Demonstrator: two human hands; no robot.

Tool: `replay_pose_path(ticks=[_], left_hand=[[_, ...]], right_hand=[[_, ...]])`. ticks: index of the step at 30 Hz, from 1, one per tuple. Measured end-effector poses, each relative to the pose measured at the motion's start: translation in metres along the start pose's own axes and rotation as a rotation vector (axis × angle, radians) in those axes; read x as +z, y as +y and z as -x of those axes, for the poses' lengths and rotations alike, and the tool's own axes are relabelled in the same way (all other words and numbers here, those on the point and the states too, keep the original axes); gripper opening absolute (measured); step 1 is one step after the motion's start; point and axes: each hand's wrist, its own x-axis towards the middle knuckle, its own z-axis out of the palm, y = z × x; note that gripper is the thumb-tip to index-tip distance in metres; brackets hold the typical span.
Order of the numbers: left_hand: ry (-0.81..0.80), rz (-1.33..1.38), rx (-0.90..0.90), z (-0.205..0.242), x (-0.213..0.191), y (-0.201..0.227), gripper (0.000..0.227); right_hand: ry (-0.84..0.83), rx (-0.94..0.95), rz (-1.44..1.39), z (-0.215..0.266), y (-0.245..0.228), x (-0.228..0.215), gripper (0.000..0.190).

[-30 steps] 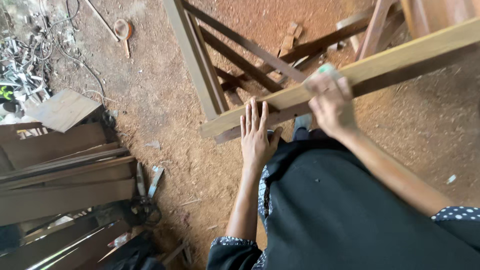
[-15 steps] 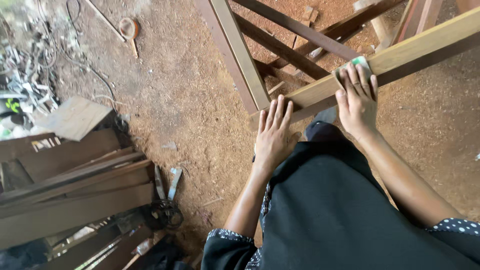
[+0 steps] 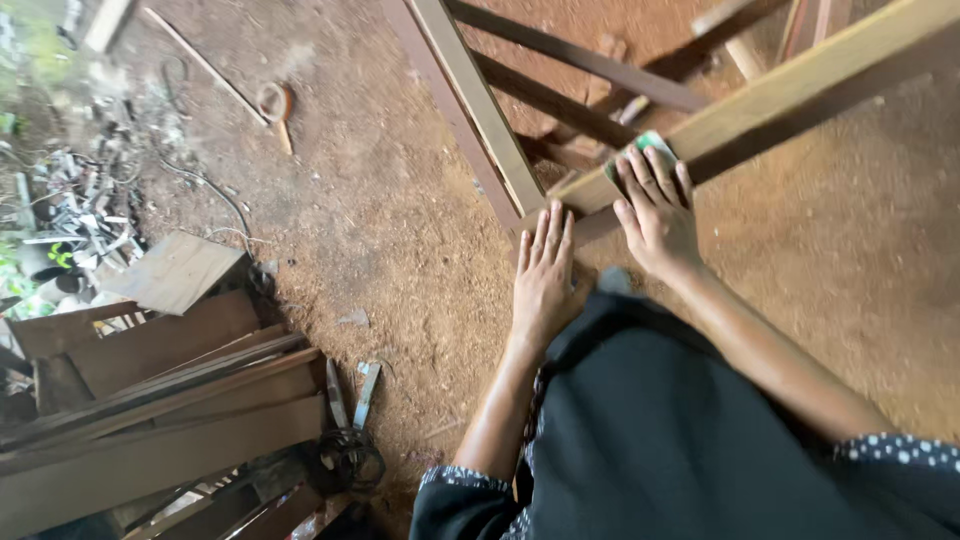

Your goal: The person sands the surface and edges of a large wooden frame using a piece of sandpaper.

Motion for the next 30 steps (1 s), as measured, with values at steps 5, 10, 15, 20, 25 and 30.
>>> replay_pose_path(ticks=[5, 10, 15, 20, 25, 30], left_hand=[[-0.048, -0.020, -0.004, 0.004, -0.003, -0.007, 0.088], [0.010, -0.010, 0.101, -0.018, -0.012, -0.030, 0.084], [-0.081, -0.037, 0.193, -0.032, -0.027, -0.066, 0.085], [-0.226, 0.028, 0.317, -0.034, -0.048, -0.104, 0.083], [-0.321, 0.077, 0.490, -0.051, -0.063, -0.128, 0.080], [-0.417, 0.066, 0.599, -0.069, -0.075, -0.153, 0.077]], right_hand=[[-0.031, 0.004, -0.001, 0.007, -0.006, 0.004, 0.051], [0.022, 0.063, 0.034, 0.004, -0.008, 0.016, 0.053], [0.007, 0.028, 0.060, 0.013, -0.049, 0.041, 0.051], [0.106, 0.146, 0.061, -0.017, -0.098, 0.031, 0.044], [0.001, 0.617, 0.008, -0.029, -0.139, 0.040, 0.044], [0.160, 0.387, 0.145, -0.008, -0.150, 0.081, 0.045]])
